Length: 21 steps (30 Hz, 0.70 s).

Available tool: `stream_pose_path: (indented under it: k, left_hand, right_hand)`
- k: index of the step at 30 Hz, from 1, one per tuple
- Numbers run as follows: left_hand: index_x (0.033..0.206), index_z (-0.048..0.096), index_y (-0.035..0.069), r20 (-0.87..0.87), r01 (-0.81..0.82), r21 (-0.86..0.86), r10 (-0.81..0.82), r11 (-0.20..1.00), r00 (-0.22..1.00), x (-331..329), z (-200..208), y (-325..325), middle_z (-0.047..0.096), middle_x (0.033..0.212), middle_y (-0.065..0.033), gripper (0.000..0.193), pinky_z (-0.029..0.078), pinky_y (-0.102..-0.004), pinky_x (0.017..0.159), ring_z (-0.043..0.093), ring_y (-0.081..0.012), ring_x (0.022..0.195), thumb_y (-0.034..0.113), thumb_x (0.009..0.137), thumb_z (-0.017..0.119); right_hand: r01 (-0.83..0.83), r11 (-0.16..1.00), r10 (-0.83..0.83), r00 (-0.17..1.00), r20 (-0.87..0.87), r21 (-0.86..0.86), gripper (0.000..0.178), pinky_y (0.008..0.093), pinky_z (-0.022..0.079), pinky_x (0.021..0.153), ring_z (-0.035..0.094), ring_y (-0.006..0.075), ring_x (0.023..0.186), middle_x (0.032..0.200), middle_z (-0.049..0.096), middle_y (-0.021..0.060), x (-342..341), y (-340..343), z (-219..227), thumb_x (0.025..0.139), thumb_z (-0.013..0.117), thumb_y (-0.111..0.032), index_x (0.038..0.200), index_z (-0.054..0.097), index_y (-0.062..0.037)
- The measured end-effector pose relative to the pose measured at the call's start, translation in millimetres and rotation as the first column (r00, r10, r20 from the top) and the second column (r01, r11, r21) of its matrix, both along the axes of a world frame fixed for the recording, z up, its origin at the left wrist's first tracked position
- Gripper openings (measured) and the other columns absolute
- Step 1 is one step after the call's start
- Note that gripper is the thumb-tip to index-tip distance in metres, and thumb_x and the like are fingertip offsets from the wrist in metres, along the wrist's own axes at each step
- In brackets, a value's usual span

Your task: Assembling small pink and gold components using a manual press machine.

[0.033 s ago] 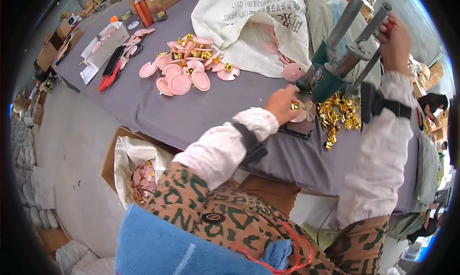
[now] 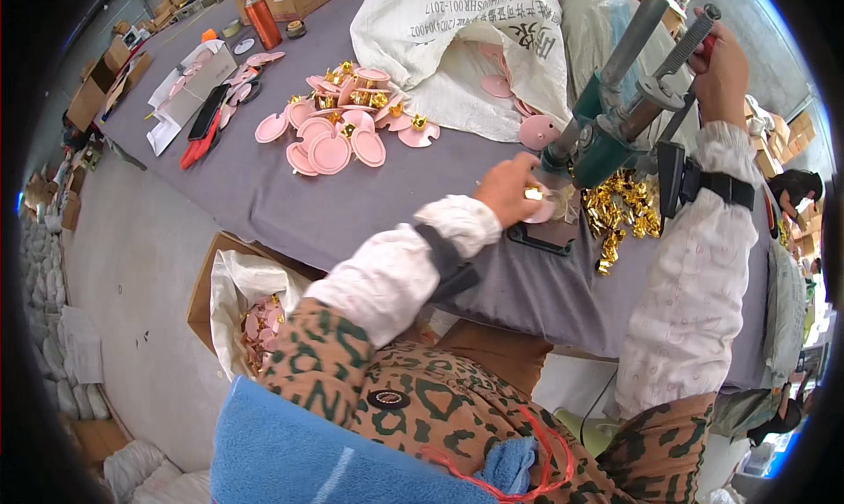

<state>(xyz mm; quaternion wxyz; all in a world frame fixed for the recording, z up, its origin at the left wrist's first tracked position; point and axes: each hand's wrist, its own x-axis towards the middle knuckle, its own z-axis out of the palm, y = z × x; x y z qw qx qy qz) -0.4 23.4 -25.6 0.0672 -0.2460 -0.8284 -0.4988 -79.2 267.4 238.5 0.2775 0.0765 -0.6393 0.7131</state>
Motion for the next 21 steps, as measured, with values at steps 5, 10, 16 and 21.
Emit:
stream_pose_path:
  k: [5,10,16,21]
  left_hand:
    - [0.108,0.061,0.002,0.093,0.079,-0.283,-0.055,0.956,0.994,-28,11,-100,0.064,0.099,-0.0138,0.055,0.048,-0.0357,0.084,0.062,-0.026,0.093,0.032,0.066,0.079]
    - [0.103,0.063,0.007,-0.398,-0.423,-0.556,0.217,0.716,0.891,-102,-9,-148,0.06,0.1,-0.0177,0.037,0.046,-0.0396,0.084,0.058,-0.0331,0.094,0.025,0.072,0.071]
    - [0.109,0.057,0.004,-0.017,-0.095,-0.168,0.093,0.981,0.996,-56,12,-78,0.066,0.091,-0.0172,0.04,0.051,-0.0334,0.074,0.066,-0.0278,0.083,0.014,0.071,0.068]
    - [0.121,0.046,0.006,0.103,0.228,-0.139,-0.214,0.964,0.971,-8,32,-4,0.067,0.1,-0.0186,0.056,0.05,-0.0361,0.081,0.065,-0.0326,0.092,0.017,0.071,0.071]
  right_hand:
    - [0.06,0.996,-0.058,0.998,0.027,-0.059,0.027,0.0196,0.022,0.037,0.039,0.0057,0.05,0.063,0.048,-0.0008,5,-18,1,0.09,0.049,-0.014,0.11,0.061,-0.001]
    - [0.094,0.994,-0.089,0.993,0.083,-0.047,0.027,0.0264,0.03,0.04,0.042,0.0146,0.044,0.054,0.044,0.0041,16,-37,12,0.085,0.054,-0.021,0.063,0.045,-0.0082]
    - [0.164,0.986,-0.165,0.985,-0.047,-0.036,0.013,0.0178,0.025,0.032,0.042,0.006,0.042,0.059,0.048,-0.0026,9,-20,-1,0.085,0.048,-0.013,0.089,0.059,-0.0081]
    - [0.09,0.993,-0.096,0.992,-0.076,-0.074,0.015,0.0173,0.028,0.032,0.045,0.0069,0.043,0.059,0.049,-0.0017,1,-14,-2,0.087,0.048,-0.016,0.093,0.059,-0.0073]
